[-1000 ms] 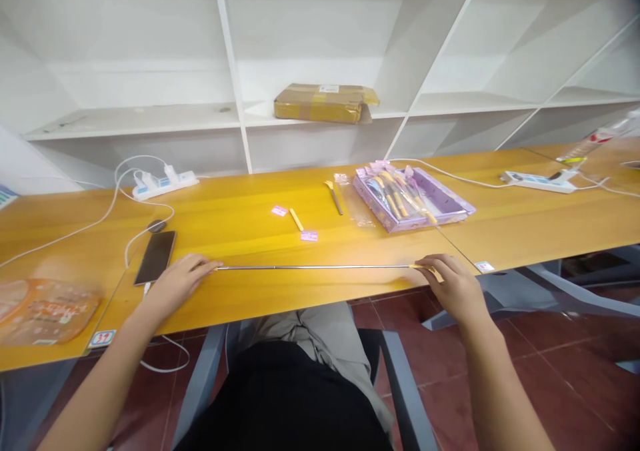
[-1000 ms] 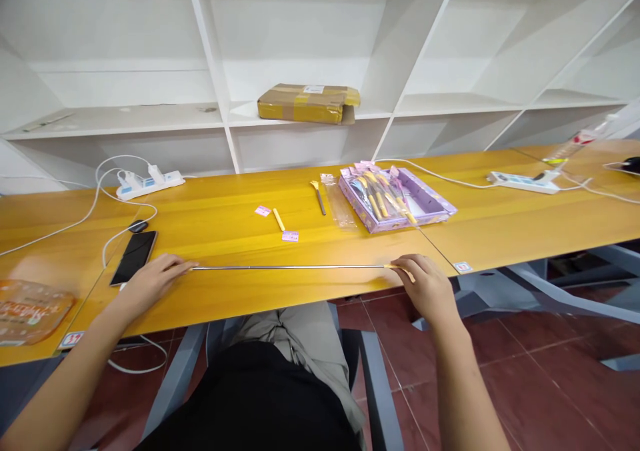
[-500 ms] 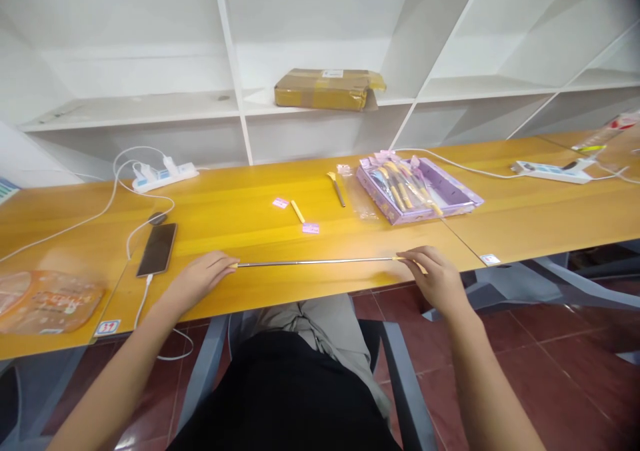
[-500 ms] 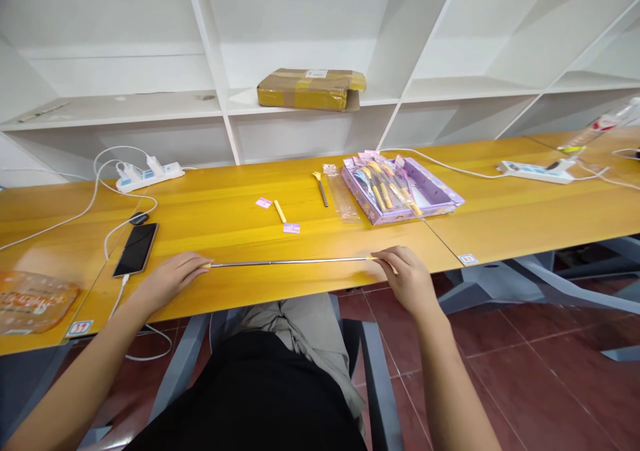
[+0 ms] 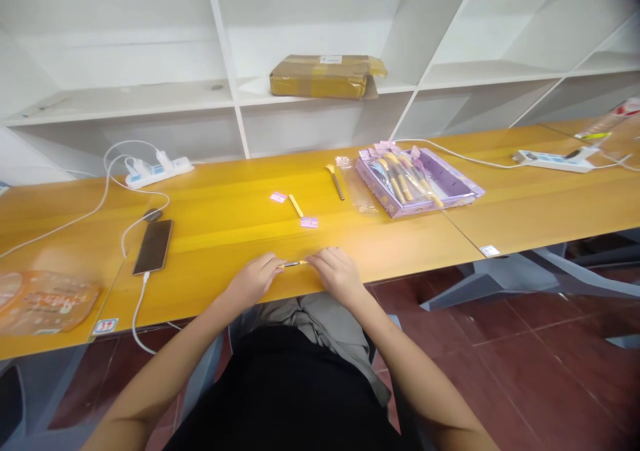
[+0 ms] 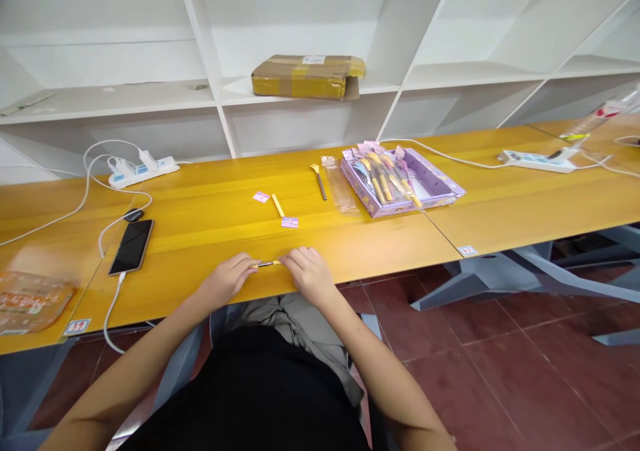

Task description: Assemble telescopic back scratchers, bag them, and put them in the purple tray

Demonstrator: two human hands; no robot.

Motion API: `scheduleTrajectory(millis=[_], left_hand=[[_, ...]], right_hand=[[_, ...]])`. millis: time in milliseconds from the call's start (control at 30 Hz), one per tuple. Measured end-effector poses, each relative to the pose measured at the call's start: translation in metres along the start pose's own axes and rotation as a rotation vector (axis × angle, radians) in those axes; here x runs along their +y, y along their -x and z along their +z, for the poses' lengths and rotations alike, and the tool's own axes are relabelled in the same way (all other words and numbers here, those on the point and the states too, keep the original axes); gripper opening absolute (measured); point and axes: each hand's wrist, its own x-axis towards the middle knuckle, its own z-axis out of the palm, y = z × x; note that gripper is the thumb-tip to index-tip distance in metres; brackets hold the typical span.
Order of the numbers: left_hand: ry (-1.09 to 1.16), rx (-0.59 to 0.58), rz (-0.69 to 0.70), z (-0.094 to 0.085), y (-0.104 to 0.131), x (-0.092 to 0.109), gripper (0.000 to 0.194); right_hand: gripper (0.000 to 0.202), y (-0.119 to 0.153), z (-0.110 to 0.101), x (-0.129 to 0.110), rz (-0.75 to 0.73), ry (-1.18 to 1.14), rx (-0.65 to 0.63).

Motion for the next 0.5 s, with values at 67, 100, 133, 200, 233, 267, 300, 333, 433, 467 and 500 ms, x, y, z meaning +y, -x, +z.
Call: scheduleTrajectory(millis=[67, 100, 133, 200, 233, 267, 300, 333, 433, 467, 500], left_hand=[[0.018, 0.016, -0.031, 0.004, -0.001, 0.001, 0.034], [0.025, 0.016, -0.041, 0.005, -0.002, 0.0, 0.033], [0.028, 0.007, -0.052, 0.004, -0.002, -0.001, 0.032], [0.026, -0.034, -0.079, 0.001, -0.006, -0.004, 0.03], [0.025, -0.06, -0.097, -0.002, -0.01, -0.005, 0.03], [0.026, -0.085, -0.118, -0.004, -0.016, -0.006, 0.029], [0.031, -0.104, -0.139, -0.007, -0.024, -0.008, 0.029], [0.04, -0.112, -0.164, -0.01, -0.033, -0.011, 0.028], [0.112, -0.074, -0.261, -0.017, -0.065, -0.027, 0.025], [0.16, -0.05, -0.303, -0.017, -0.076, -0.035, 0.022], [0.226, -0.024, -0.35, -0.016, -0.085, -0.043, 0.019]], right_hand=[[0.029, -0.006, 0.009, -0.008, 0.03, 0.028, 0.019], [0.028, -0.009, 0.011, -0.009, 0.028, 0.029, 0.018], [0.028, -0.011, 0.011, -0.008, 0.025, 0.029, 0.003], [0.027, -0.018, 0.009, 0.0, 0.018, 0.031, -0.053], [0.025, -0.023, 0.007, 0.006, 0.018, 0.022, -0.082], [0.024, -0.03, 0.005, 0.014, 0.019, -0.005, -0.108], [0.021, -0.038, 0.003, 0.025, 0.02, -0.052, -0.128], [0.018, -0.047, 0.0, 0.038, 0.027, -0.116, -0.143], [0.026, -0.078, -0.008, 0.09, 0.183, -0.243, -0.193], [0.029, -0.088, -0.011, 0.11, 0.297, -0.202, -0.209], [0.031, -0.097, -0.012, 0.13, 0.432, -0.112, -0.224]])
